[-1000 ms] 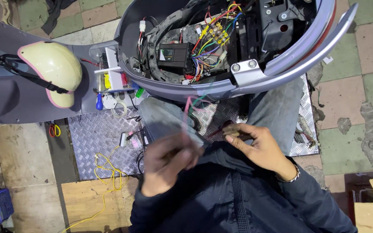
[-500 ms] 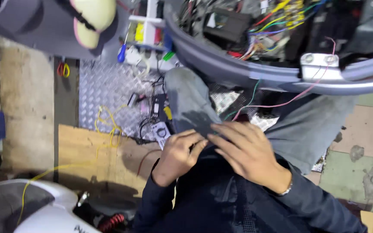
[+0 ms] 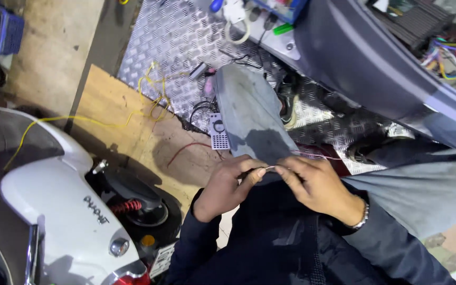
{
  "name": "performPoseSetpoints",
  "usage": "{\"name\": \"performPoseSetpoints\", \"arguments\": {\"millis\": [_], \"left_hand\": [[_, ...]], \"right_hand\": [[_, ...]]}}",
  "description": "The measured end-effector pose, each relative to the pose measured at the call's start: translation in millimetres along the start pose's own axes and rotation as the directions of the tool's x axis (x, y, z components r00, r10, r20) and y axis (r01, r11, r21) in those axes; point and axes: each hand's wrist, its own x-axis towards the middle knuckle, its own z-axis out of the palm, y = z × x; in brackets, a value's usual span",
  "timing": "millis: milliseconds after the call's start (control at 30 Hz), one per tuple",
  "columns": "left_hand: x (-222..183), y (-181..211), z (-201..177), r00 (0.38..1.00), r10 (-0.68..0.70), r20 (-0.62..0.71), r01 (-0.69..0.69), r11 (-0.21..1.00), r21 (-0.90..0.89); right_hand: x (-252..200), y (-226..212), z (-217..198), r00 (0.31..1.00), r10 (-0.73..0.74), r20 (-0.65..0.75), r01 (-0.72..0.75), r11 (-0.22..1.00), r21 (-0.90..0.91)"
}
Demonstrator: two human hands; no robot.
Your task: Installing and wiring an electrical controller into a scooter, including stripping wires, connecting plugs, and securing with zip ties.
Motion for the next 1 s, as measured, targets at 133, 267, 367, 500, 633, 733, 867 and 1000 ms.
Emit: {"name": "performPoseSetpoints", "arguments": {"millis": [133,267,367,500,633,733,867,1000], "left_hand": [[-9.3,-19.7,4.3,0.990,0.018,-0.140,-0.017,1.000,0.006],[-2.0,-29.1,23.9,0.956,0.057,-0.288,-0.055,0.998,0.018],[27.4,-19.1,28.3,0.953,0.113,-0.282,-0.096,0.993,0.072],[65.6,2.2,24.9,0.998,0.041,-0.046,-0.034,0.989,0.146],[82.9,48.6,19.0,0.994,-0.035,0.105,0.010,0.973,0.229],[71.8,105.8,19.4,0.983,-0.083,0.165,0.035,0.961,0.275],[24.5,181.2,30.9,0.978,-0.182,0.100,0.136,0.926,0.351],[-24.5,232.2,58.9,0.972,-0.225,-0.069,0.235,0.915,0.327]], "right_hand": [[7.2,-9.9,-0.1,0.995,0.060,0.077,-0.057,0.998,-0.041],[13.8,-12.5,-14.0,0.992,0.078,0.100,-0.073,0.996,-0.048],[24.9,2.6,-41.1,0.992,0.089,0.085,-0.087,0.996,-0.025],[42.9,18.6,-83.0,0.984,0.133,0.119,-0.139,0.990,0.040],[43.2,5.5,-109.9,0.976,0.126,0.180,-0.132,0.991,0.023],[34.6,-38.3,-138.2,0.956,0.086,0.279,-0.087,0.996,-0.009],[25.7,-112.7,-172.5,0.891,0.028,0.452,-0.049,0.998,0.036],[26.8,-179.1,-180.4,0.817,-0.114,0.566,0.073,0.993,0.095]]}}
